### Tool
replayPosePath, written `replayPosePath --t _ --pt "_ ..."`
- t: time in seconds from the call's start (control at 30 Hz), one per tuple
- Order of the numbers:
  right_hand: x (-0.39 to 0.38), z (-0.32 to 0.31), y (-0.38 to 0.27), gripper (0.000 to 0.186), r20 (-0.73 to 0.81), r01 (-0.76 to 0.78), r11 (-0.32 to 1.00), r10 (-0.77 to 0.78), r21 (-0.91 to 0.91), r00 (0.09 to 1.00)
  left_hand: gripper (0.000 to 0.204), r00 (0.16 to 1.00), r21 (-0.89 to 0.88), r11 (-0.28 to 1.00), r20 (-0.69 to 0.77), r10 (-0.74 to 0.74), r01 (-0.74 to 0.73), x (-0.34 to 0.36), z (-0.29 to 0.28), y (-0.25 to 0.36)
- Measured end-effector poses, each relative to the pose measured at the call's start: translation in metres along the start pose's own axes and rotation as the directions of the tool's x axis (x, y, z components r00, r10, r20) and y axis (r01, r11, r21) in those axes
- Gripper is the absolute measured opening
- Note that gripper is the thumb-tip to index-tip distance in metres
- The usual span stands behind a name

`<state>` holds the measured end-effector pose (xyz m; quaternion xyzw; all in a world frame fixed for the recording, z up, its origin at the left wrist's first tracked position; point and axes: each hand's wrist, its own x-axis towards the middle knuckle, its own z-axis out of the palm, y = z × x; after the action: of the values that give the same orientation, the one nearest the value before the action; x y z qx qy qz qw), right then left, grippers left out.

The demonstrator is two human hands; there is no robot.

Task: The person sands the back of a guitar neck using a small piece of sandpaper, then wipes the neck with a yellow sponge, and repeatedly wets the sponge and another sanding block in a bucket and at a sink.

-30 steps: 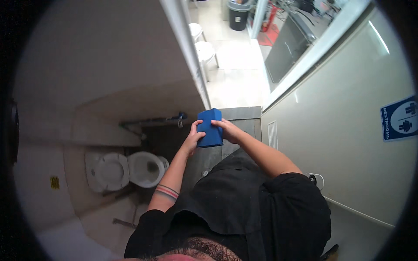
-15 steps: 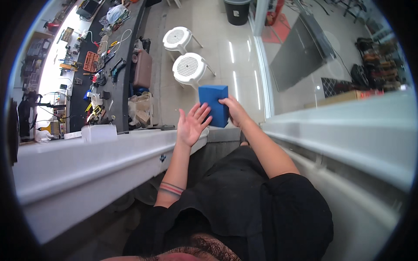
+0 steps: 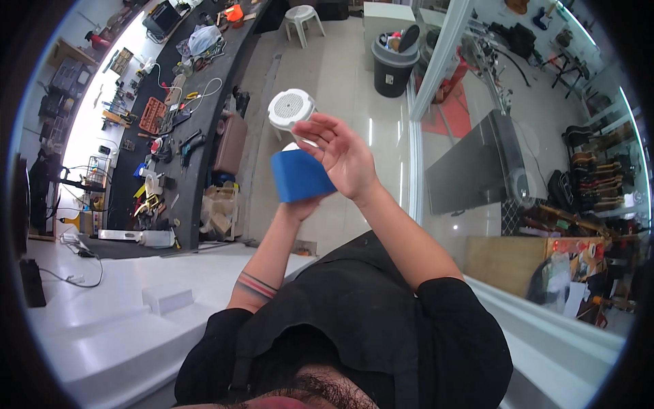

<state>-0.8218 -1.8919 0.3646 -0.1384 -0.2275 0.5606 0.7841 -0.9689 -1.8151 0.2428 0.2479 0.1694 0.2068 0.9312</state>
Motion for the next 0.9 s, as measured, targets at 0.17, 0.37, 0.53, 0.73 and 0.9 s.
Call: replayPosePath --t 0.17,0.37,0.53,0.73,0.9 --pt "0.074 -0.121 -0.053 0.045 -0.217 0.009 0.995 0.012 0.097 0.976 0.060 0.987 -0.221 0.967 0.126 -0.101 0.127 0.114 0.036 -0.011" --pt "0.137 -0.219 -0.114 0.061 -0.002 0.065 0.381 -0.174 -0.922 0.985 0.062 0.977 0.093 0.973 0.029 0.211 -0.212 0.319 0.017 0.026" --pt "0.254 -0.288 -0.144 0.069 -0.348 -0.230 0.697 -0.031 -0.679 0.937 0.059 0.827 0.851 0.393 0.083 0.555 -0.349 0.447 0.021 0.047" --pt "0.433 -0.380 -0.189 0.063 -0.370 -0.252 0.804 0.042 -0.539 0.928 0.066 0.849 0.730 0.603 -0.057 0.525 -0.323 0.583 -0.024 0.159" --pt "0.585 -0.435 -0.229 0.068 -0.335 -0.228 0.649 -0.043 -0.725 0.941 0.074 0.903 0.671 0.723 -0.195 0.382 -0.161 0.749 -0.039 0.224"
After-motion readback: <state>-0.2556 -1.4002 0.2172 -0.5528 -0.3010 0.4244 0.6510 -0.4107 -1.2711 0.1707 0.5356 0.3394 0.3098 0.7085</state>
